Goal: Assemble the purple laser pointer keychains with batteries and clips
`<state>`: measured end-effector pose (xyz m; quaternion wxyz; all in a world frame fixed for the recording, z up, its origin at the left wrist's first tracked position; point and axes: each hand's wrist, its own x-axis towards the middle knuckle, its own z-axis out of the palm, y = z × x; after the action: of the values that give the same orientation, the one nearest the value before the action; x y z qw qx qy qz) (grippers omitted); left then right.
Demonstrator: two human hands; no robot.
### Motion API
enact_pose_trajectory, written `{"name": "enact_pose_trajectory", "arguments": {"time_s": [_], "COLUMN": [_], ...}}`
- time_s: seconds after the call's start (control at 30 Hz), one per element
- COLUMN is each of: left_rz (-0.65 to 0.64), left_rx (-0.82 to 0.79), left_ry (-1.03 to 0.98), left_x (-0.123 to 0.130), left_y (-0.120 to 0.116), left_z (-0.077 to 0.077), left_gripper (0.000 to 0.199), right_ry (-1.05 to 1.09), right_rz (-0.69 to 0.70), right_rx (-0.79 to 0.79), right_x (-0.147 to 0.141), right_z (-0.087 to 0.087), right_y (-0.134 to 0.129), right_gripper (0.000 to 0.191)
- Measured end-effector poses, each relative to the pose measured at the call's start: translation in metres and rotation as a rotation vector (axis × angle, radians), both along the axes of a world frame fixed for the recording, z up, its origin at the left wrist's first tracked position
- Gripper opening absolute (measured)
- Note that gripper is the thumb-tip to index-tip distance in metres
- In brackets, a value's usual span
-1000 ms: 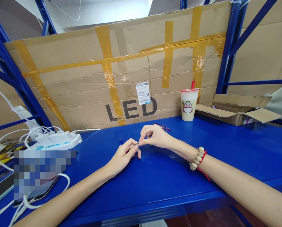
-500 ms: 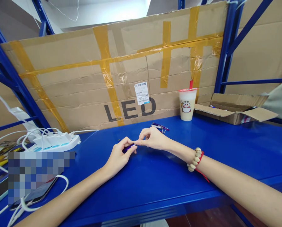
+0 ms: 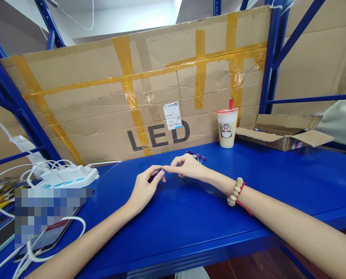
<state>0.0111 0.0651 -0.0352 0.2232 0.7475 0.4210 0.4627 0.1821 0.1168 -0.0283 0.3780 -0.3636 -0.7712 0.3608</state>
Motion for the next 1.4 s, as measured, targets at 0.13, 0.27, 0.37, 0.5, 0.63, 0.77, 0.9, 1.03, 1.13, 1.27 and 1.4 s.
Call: {"name": "enact_pose_trajectory", "arguments": {"time_s": [0.13, 0.27, 0.37, 0.5, 0.63, 0.77, 0.9, 1.03, 1.13, 1.27, 1.4], "left_rz": [0.02, 0.019, 0.016, 0.021, -0.022, -0.087, -0.103, -0.071, -0.088, -0.131, -0.151], "left_rx": [-0.017, -0.049, -0.066, -0.068, -0.064, -0.067, -0.082, -0.059, -0.045, -0.031, -0.041], "left_ry": [0.018, 0.046, 0.08, 0.125, 0.159, 0.179, 0.189, 0.208, 0.224, 0.254, 0.283], "left_x": [0.0, -0.001, -0.002, -0.003, -0.002, -0.001, -0.001, -0.001, 0.0, -0.001, -0.003], "left_y": [0.001, 0.004, 0.005, 0.005, 0.004, 0.002, 0.0, 0.0, 0.0, -0.001, -0.002], "left_z": [0.0, -0.003, -0.005, -0.006, -0.007, -0.007, -0.007, -0.007, -0.009, -0.01, -0.012], "left_gripper": [0.026, 0.028, 0.029, 0.029, 0.029, 0.028, 0.029, 0.03, 0.028, 0.028, 0.025], "right_ry": [0.048, 0.077, 0.083, 0.081, 0.059, 0.046, 0.017, -0.012, -0.013, -0.016, -0.022], "right_rz": [-0.033, 0.03, 0.076, 0.076, 0.092, 0.12, 0.183, 0.226, 0.237, 0.235, 0.213], "right_rx": [0.124, 0.206, 0.216, 0.239, 0.229, 0.199, 0.154, 0.133, 0.125, 0.144, 0.155], "right_x": [0.001, 0.002, 0.002, 0.003, 0.004, 0.006, 0.009, 0.01, 0.01, 0.011, 0.01], "right_z": [0.002, 0.001, 0.0, 0.0, 0.002, 0.004, 0.006, 0.006, 0.003, 0.001, -0.001], "right_y": [0.001, 0.003, 0.004, 0.005, 0.005, 0.004, 0.004, 0.005, 0.006, 0.006, 0.006], "right_gripper": [0.039, 0.035, 0.033, 0.033, 0.032, 0.031, 0.033, 0.033, 0.032, 0.029, 0.025]}}
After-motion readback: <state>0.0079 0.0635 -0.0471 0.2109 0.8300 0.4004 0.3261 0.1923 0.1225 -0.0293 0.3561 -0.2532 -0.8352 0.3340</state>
